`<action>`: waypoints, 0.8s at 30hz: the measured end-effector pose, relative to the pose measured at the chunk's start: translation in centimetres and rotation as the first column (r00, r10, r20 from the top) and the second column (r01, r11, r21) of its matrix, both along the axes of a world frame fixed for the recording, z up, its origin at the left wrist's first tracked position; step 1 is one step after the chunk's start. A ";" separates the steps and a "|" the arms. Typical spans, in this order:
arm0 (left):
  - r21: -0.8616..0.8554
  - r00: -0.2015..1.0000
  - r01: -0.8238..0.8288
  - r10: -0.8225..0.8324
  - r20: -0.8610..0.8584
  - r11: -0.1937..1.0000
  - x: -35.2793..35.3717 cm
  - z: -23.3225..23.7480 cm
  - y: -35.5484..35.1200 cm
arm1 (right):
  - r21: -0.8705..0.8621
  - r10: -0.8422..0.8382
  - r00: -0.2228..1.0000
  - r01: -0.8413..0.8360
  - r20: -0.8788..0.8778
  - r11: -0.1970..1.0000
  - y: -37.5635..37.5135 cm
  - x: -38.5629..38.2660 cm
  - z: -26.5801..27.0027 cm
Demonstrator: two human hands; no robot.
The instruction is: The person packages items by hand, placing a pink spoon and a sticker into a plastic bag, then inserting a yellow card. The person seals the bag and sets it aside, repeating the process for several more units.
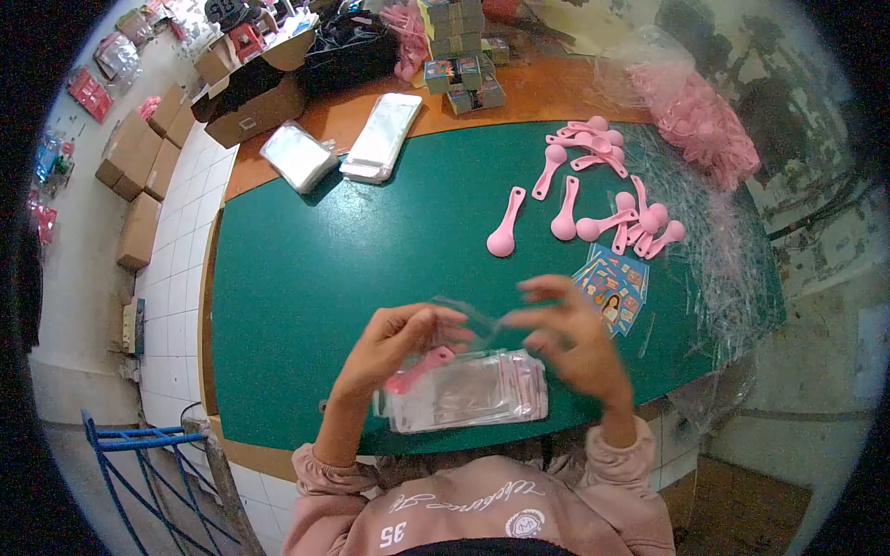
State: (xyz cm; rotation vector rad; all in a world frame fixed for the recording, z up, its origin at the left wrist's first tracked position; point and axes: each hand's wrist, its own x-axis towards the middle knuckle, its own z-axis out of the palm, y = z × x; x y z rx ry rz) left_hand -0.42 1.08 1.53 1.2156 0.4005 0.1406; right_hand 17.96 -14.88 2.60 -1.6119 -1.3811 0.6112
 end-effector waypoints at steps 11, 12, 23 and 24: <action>-0.011 0.999 -0.044 0.044 0.030 0.999 -0.5 0.1 1.9 | -0.191 -0.624 0.689 0.713 0.368 0.675 -5.8 7.9 -4.0; -0.009 0.998 -0.048 0.048 0.028 0.999 -0.6 0.1 1.9 | -0.060 -0.588 0.625 0.709 0.514 0.702 -5.5 7.8 -3.8; 0.212 0.996 -0.065 0.077 -0.051 0.975 0.0 -0.8 1.3 | -0.020 -0.166 0.985 0.165 -0.050 0.986 3.1 -0.6 3.7; 0.214 0.995 -0.071 0.083 -0.049 0.974 0.0 -0.9 1.3 | -0.032 -0.118 0.992 0.120 0.041 0.992 3.4 -0.7 3.8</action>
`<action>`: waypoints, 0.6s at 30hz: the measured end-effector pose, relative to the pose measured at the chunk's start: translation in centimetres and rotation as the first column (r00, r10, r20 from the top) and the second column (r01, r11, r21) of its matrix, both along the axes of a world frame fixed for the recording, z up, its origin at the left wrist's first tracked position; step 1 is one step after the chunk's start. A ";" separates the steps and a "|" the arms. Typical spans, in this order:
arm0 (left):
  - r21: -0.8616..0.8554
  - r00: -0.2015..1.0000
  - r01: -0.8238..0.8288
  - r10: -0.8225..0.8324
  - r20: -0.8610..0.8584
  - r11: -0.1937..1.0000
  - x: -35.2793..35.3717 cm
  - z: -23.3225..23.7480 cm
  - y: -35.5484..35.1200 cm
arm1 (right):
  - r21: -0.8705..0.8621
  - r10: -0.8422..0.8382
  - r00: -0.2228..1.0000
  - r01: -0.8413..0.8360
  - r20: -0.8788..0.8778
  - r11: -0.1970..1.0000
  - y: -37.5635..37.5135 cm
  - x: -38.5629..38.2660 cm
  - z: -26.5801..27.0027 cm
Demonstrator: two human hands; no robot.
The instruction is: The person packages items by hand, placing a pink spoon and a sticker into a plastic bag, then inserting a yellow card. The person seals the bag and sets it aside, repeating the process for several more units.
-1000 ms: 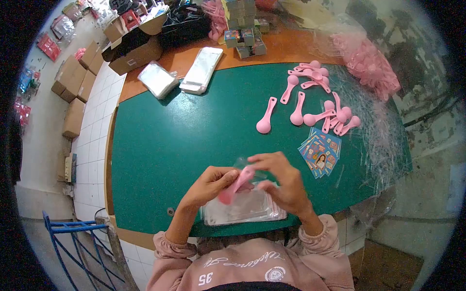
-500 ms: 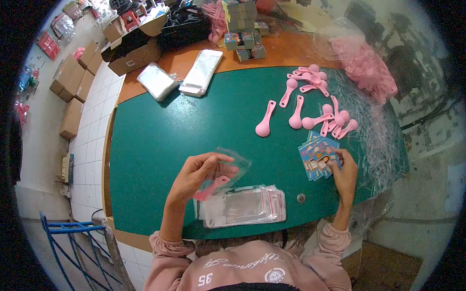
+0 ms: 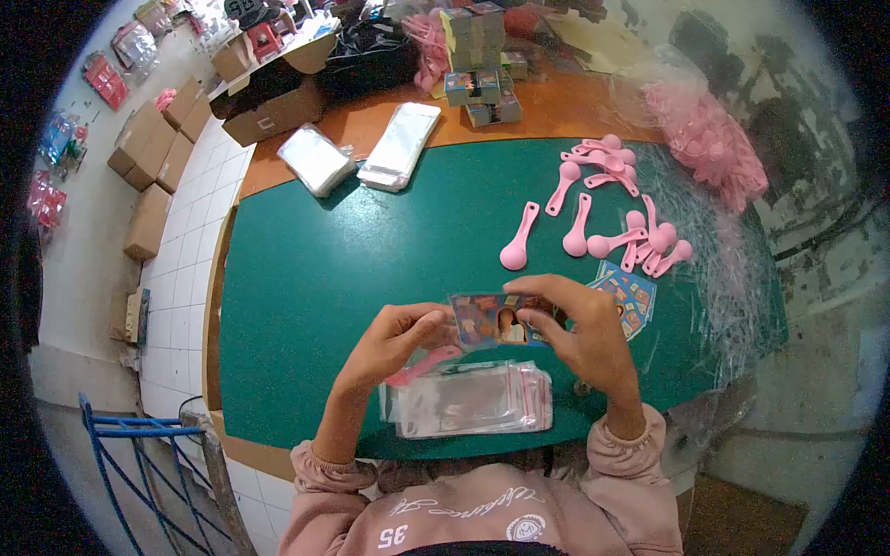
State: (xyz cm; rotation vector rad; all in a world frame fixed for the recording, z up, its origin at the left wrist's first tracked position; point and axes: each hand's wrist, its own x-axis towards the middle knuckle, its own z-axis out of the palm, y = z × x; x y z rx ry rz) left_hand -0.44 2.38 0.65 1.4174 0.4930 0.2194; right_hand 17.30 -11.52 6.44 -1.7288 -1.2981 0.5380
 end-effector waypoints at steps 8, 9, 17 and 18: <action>0.273 0.976 0.218 -0.208 -0.064 0.937 0.7 0.4 -0.4 | -0.120 0.287 0.944 -0.269 0.164 0.956 0.8 -0.4 0.5; 0.273 0.976 0.220 -0.210 -0.064 0.937 0.7 0.6 -0.5 | -0.128 0.298 0.945 -0.282 0.136 0.951 0.9 -0.6 0.3; 0.318 0.954 0.297 -0.270 -0.127 0.901 0.1 1.0 0.1 | -0.135 0.357 0.926 -0.340 0.125 0.931 1.5 -0.7 0.3; 0.319 0.954 0.299 -0.273 -0.125 0.899 0.2 0.7 0.0 | -0.145 0.414 0.904 -0.398 0.106 0.906 1.6 -0.8 0.2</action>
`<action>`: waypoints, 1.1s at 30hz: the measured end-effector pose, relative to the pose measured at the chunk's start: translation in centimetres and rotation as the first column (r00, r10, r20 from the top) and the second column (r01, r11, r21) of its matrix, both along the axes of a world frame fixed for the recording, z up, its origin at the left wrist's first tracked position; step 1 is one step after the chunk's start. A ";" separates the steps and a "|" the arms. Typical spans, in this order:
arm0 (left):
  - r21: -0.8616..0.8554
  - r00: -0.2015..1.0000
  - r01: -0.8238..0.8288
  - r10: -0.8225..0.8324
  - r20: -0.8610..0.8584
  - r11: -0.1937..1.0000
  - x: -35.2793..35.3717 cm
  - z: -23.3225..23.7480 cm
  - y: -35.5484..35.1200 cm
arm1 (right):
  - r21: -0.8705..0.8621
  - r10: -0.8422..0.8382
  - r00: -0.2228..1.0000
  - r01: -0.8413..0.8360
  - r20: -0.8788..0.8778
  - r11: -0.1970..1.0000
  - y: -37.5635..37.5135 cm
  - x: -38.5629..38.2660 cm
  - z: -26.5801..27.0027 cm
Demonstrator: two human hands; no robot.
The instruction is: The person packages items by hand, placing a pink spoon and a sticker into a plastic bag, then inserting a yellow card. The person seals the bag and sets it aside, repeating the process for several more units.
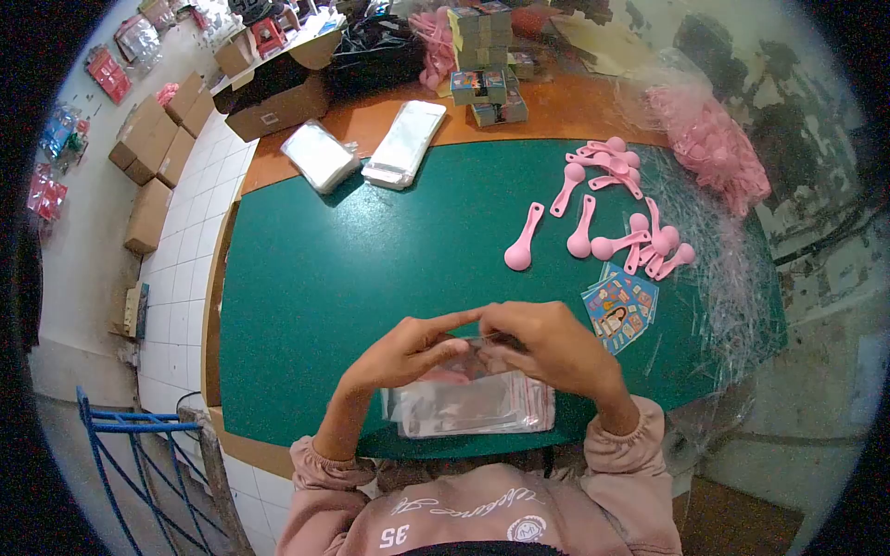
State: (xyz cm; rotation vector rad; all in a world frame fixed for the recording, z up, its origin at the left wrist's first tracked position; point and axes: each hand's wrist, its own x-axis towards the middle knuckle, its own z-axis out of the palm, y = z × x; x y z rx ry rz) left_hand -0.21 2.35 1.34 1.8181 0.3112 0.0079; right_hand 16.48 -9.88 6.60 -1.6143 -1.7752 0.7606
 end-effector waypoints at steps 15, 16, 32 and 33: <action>0.038 0.995 0.057 -0.054 -0.080 0.998 -3.4 -0.3 1.8 | -0.139 -0.233 0.904 0.195 -0.357 0.971 0.5 1.4 -4.6; -0.013 0.999 0.007 -0.006 0.038 1.000 -4.0 -1.7 2.6 | -0.259 -0.319 0.885 0.237 -0.340 0.936 0.5 1.5 -3.9; -0.223 0.899 -0.390 0.422 0.119 0.893 -2.5 -5.0 2.0 | 0.003 -0.464 0.848 0.481 -0.256 0.877 2.4 0.8 -5.5; 0.000 0.808 -0.559 0.544 0.226 0.829 -2.2 -5.4 1.7 | 0.005 -0.462 0.849 0.479 -0.257 0.878 2.9 0.2 -5.3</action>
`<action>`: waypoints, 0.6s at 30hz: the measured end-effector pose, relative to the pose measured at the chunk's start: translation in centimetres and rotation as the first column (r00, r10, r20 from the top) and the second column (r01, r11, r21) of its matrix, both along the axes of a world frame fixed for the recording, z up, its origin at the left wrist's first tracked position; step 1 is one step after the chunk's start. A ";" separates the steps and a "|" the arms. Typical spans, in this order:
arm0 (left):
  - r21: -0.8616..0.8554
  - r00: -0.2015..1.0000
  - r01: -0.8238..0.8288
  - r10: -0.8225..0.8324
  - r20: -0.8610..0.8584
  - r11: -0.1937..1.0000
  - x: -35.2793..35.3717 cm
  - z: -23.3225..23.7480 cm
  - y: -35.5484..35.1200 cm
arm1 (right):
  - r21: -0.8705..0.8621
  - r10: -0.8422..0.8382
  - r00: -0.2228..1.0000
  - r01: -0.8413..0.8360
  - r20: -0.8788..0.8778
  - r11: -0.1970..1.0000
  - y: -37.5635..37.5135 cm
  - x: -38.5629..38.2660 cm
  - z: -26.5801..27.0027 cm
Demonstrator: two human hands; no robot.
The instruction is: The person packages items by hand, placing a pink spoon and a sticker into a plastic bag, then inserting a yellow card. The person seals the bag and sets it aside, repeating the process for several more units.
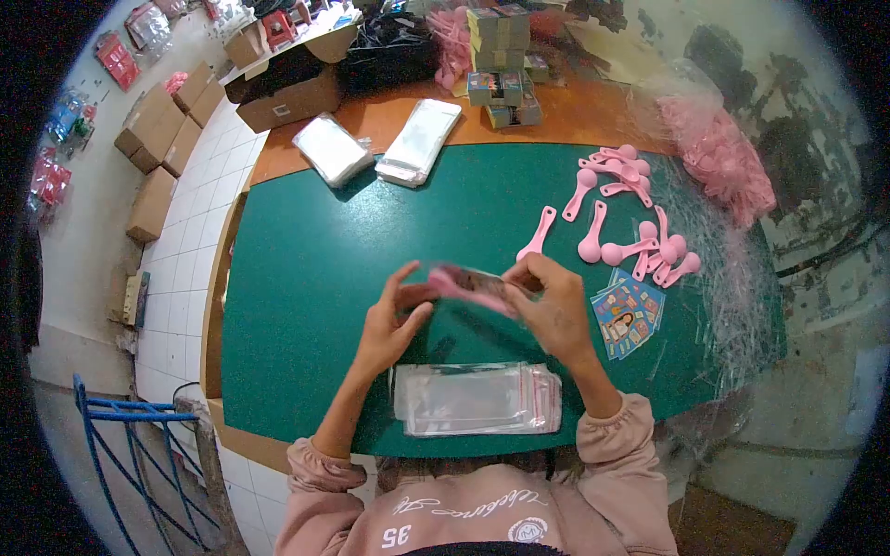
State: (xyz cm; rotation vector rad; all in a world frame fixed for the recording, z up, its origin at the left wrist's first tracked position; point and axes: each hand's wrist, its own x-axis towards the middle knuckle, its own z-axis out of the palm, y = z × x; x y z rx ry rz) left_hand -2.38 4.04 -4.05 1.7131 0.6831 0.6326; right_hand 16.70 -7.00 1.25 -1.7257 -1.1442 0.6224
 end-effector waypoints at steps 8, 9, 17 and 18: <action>-0.739 0.980 0.200 -0.139 0.145 0.643 -0.3 1.6 -1.0 | -0.089 0.460 0.847 -0.454 0.266 0.887 -0.1 -2.4 -0.4; -0.699 0.978 0.205 -0.177 0.113 0.685 -0.4 1.5 -1.0 | -0.100 0.448 0.841 -0.439 0.304 0.893 -0.3 -2.6 -0.8; -0.569 0.971 0.211 -0.236 0.031 0.795 -0.5 0.2 -0.7 | -0.045 0.352 0.855 -0.364 0.381 0.930 1.2 -3.7 -3.2; -0.550 0.972 0.203 -0.233 0.015 0.810 -0.5 0.4 -0.8 | -0.076 0.388 0.863 -0.385 0.324 0.920 1.4 -3.6 -3.5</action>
